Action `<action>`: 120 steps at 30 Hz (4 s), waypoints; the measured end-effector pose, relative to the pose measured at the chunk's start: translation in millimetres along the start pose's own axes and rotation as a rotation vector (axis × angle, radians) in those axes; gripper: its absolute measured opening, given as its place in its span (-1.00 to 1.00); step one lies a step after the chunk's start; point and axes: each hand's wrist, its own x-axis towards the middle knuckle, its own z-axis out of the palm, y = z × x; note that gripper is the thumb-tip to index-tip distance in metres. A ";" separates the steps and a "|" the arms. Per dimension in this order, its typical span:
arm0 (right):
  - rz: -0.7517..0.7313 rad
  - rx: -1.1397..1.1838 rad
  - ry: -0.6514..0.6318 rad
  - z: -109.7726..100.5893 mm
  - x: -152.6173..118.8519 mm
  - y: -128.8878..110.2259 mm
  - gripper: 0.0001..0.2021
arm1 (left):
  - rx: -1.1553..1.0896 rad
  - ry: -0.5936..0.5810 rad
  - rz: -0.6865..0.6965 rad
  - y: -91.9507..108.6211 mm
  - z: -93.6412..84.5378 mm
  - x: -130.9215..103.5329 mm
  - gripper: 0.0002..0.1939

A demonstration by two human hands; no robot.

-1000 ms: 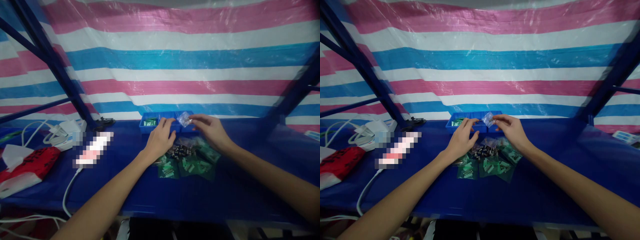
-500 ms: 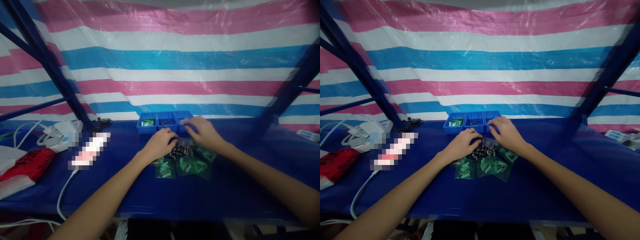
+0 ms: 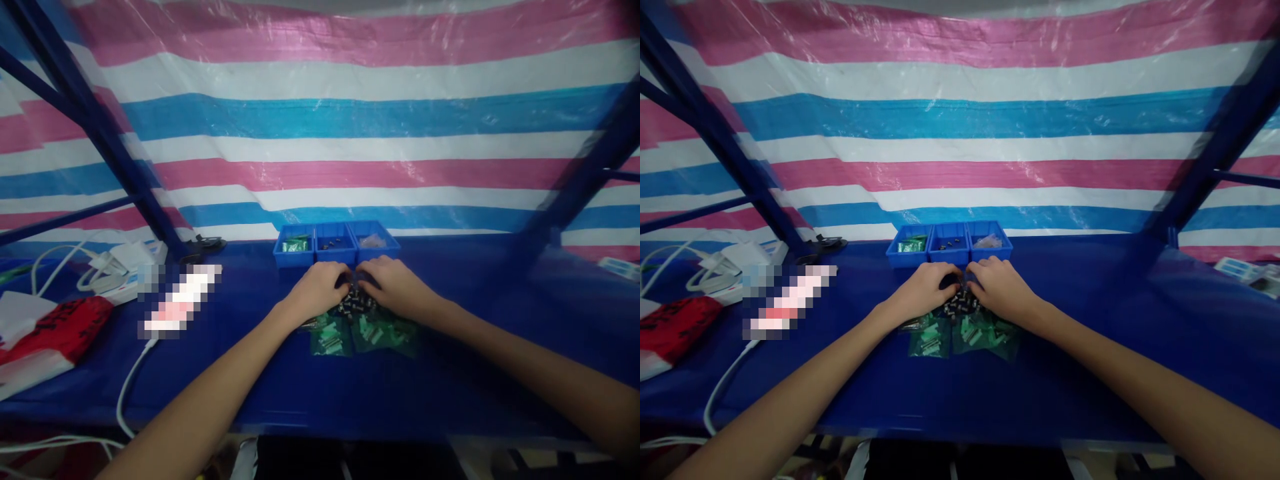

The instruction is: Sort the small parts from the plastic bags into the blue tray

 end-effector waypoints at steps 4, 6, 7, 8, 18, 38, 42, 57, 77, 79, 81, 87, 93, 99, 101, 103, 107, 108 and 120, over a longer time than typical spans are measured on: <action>-0.031 0.080 0.028 2.1 0.7 0.2 -0.80 | -0.019 0.013 -0.009 0.1 -0.1 -1.2 -0.70; -0.067 0.090 0.042 2.9 1.0 -1.2 -0.79 | -0.017 0.024 -0.004 0.6 0.5 -1.8 -0.68; -0.077 0.102 0.052 3.1 1.1 -1.8 -0.78 | -0.019 0.030 -0.003 1.0 0.8 -2.1 -0.66; -0.083 0.119 0.065 3.1 1.3 -2.5 -0.77 | -0.024 0.039 -0.004 1.6 1.0 -2.2 -0.64; -0.131 0.266 0.466 -6.9 1.7 -10.9 -0.75 | -0.224 0.235 0.025 10.3 -4.9 3.7 -0.85; 0.241 0.999 0.379 5.6 6.4 -7.8 -0.74 | -0.215 0.306 0.056 14.0 -4.7 2.0 -0.79; 0.300 1.112 0.389 -1.0 7.3 -8.7 -0.69 | -0.090 0.274 0.077 16.4 -4.4 -0.1 -0.76; 0.195 0.759 0.264 1.0 4.5 -12.1 -0.81 | -0.035 0.367 0.024 12.6 -6.1 0.4 -0.74; 0.151 0.976 0.284 -19.9 5.7 -13.5 -0.77 | -0.189 0.295 0.118 6.4 1.3 2.4 -0.56; 0.175 1.009 0.291 -23.0 5.5 -12.0 -0.78 | -0.189 0.284 0.107 9.0 0.8 1.9 -0.56; 0.209 1.030 0.299 -24.2 6.0 -9.0 -0.78 | -0.184 0.280 0.089 11.8 -0.2 1.5 -0.56; 0.341 1.141 0.439 -21.0 15.4 15.4 -0.78 | -0.074 0.320 -0.005 11.8 -2.5 1.2 -0.53; 0.487 0.863 0.413 -16.7 18.7 34.2 -0.63 | 0.047 0.217 -0.034 11.2 -2.0 -1.1 -0.62; 0.344 0.654 0.542 -16.0 11.6 20.3 -0.78 | 0.056 0.128 0.024 11.2 -5.9 -1.2 -0.73; 0.247 0.583 0.517 -14.5 9.7 12.5 -0.80 | -0.024 0.019 0.035 10.2 -10.4 0.4 -0.82; 0.144 0.497 0.435 -12.5 8.0 5.3 -0.82 | -0.134 -0.090 0.000 8.1 -15.9 2.3 -0.86; -0.033 0.364 0.237 -9.1 3.7 -7.1 -0.83 | -0.269 -0.157 -0.108 1.6 -25.6 4.4 -0.76; -0.062 0.340 0.191 -8.6 2.4 -10.0 -0.82 | -0.272 -0.172 -0.113 0.2 -27.0 4.3 -0.75; -0.074 0.169 0.008 -1.1 -0.8 -14.6 -0.80 | -0.222 -0.189 -0.105 1.9 -18.6 0.5 -0.87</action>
